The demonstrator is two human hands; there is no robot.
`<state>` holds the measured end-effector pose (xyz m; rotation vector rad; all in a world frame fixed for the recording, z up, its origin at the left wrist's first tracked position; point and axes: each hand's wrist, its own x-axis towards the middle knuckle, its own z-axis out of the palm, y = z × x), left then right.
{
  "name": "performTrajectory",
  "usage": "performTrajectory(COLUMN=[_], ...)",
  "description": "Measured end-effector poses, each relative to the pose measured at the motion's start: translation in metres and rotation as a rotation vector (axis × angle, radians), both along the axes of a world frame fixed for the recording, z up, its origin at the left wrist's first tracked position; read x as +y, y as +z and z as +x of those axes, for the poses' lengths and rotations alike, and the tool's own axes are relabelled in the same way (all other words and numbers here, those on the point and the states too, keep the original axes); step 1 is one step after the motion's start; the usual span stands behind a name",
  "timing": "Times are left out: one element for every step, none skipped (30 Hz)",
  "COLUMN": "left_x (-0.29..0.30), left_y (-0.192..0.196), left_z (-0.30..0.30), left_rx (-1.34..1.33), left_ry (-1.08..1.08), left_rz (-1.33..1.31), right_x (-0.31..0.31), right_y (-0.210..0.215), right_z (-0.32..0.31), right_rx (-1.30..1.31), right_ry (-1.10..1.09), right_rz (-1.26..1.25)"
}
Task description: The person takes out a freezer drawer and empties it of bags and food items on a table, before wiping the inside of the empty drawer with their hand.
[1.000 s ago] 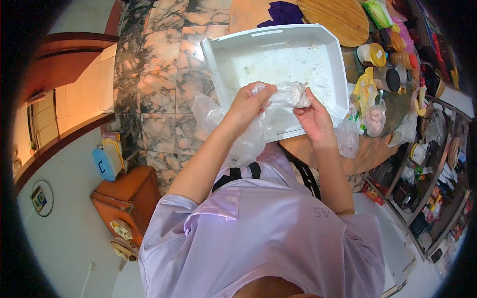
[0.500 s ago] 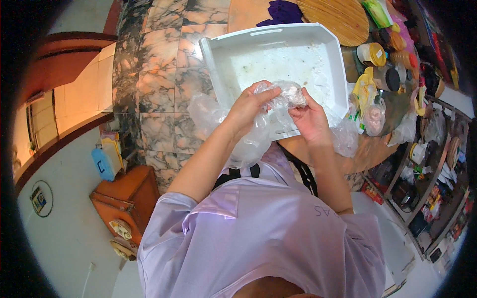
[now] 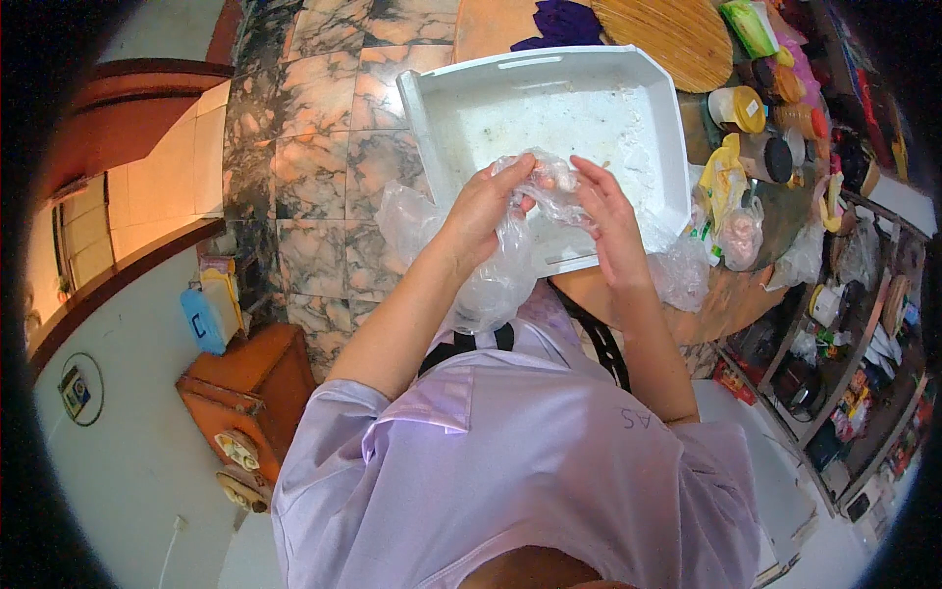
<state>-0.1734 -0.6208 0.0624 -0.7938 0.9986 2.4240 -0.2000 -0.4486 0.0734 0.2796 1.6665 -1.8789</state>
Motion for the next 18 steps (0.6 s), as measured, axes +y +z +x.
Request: performTrajectory(left_x=[0.000,0.001,0.002,0.002,0.002,0.002,0.002,0.002,0.002,0.000,-0.002,-0.003,-0.002,-0.001,0.000,0.000,0.000,0.000], left_y=[0.001,0.001,0.001,0.001,0.000,0.000,0.000,0.001,0.002,-0.002,-0.009,-0.013,-0.010,-0.004,-0.001,-0.004,-0.011,-0.014], left_z=[0.000,0.000,0.000,0.000,0.000,0.001,0.001,0.000,0.000,0.002,0.003,0.005,0.005,0.006,0.007,0.007,0.009,0.010], left_rx=[0.000,-0.019,-0.039,-0.039,-0.030,-0.023,-0.023,-0.029,-0.036,-0.037,-0.017,0.003,0.002,-0.031,-0.065,-0.064,-0.038,-0.012], left_ry=[-0.001,-0.013,-0.025,-0.025,-0.033,-0.041,-0.042,-0.089,-0.135,-0.134,-0.162,-0.190,-0.192,-0.142,-0.092,-0.092,-0.083,-0.074], left_rz=[0.000,0.000,0.000,0.000,0.001,0.003,0.002,-0.010,-0.022,-0.023,0.013,0.050,0.051,0.111,0.170,0.170,0.201,0.232], right_x=[0.000,-0.001,-0.003,-0.005,-0.004,-0.002,0.000,0.003,0.007,0.006,0.006,0.006,0.006,0.005,0.003,0.001,0.000,-0.001], right_y=[0.000,-0.002,-0.006,-0.008,-0.008,-0.009,-0.009,-0.012,-0.016,-0.016,-0.015,-0.012,-0.009,-0.008,-0.007,-0.006,-0.005,-0.003], right_z=[0.001,0.002,0.002,0.001,-0.001,-0.002,-0.004,-0.004,-0.004,-0.004,-0.005,-0.005,-0.006,-0.006,-0.006,-0.006,-0.004,-0.001], right_rx=[0.224,0.224,0.334,0.443,0.443,0.344,0.245,0.245,0.204,0.163,0.162,0.196,0.230,0.230,0.157,0.086,0.087,0.128], right_ry=[0.084,0.083,0.096,0.110,0.111,0.086,0.060,0.059,0.012,-0.034,-0.033,-0.004,0.021,0.019,0.025,0.034,0.034,0.091], right_rz=[0.116,0.116,0.166,0.216,0.217,0.210,0.204,0.204,0.199,0.194,0.192,0.217,0.243,0.244,0.152,0.059,0.059,0.062])
